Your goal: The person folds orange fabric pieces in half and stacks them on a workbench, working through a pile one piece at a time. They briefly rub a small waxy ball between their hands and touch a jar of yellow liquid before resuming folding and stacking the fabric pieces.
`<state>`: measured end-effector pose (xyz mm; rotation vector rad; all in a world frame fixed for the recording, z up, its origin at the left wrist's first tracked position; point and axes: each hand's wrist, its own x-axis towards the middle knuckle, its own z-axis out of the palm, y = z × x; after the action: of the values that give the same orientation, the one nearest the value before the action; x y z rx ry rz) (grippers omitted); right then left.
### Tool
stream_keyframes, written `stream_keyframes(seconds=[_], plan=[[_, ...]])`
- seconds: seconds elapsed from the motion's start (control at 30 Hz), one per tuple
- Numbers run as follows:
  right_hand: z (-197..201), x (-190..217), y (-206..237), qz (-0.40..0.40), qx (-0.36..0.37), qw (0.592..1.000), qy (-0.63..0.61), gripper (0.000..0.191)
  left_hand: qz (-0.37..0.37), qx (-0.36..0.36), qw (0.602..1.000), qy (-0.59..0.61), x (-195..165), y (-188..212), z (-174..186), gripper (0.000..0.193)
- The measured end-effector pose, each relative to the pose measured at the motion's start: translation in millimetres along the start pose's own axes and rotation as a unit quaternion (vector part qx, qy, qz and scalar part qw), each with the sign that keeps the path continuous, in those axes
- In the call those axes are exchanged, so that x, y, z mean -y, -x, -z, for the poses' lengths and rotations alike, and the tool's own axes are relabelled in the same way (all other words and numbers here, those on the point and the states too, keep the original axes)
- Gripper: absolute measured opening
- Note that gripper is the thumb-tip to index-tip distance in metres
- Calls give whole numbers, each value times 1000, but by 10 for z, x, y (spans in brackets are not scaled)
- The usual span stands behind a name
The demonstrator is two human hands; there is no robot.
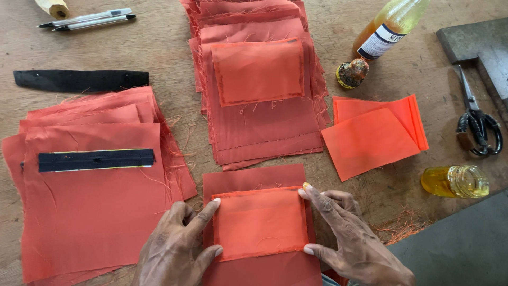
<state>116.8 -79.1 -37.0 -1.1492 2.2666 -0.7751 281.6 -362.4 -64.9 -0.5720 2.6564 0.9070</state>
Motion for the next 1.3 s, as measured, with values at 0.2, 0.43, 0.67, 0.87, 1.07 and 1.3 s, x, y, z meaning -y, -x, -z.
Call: stream_keyframes(seconds=[0.2,0.43,0.67,0.87,1.07,1.3], plan=[[-40,7,-4,-1,-5,1000,5,116,3,-5,1000,9,-8,19,49,92],[-89,52,-10,-28,10,999,17,118,-17,-2,999,30,75,88,92,91],[-123,90,-11,-38,10,999,23,120,-42,-5,998,53,89,141,244,74],[-120,74,-12,-9,1,1000,26,115,-22,-76,989,122,-23,149,295,71],[-93,59,-22,39,-31,999,7,113,-155,-310,935,74,-276,308,-384,33],[-17,119,-27,-32,3,999,6,111,-296,-166,938,66,-512,205,-1260,43]])
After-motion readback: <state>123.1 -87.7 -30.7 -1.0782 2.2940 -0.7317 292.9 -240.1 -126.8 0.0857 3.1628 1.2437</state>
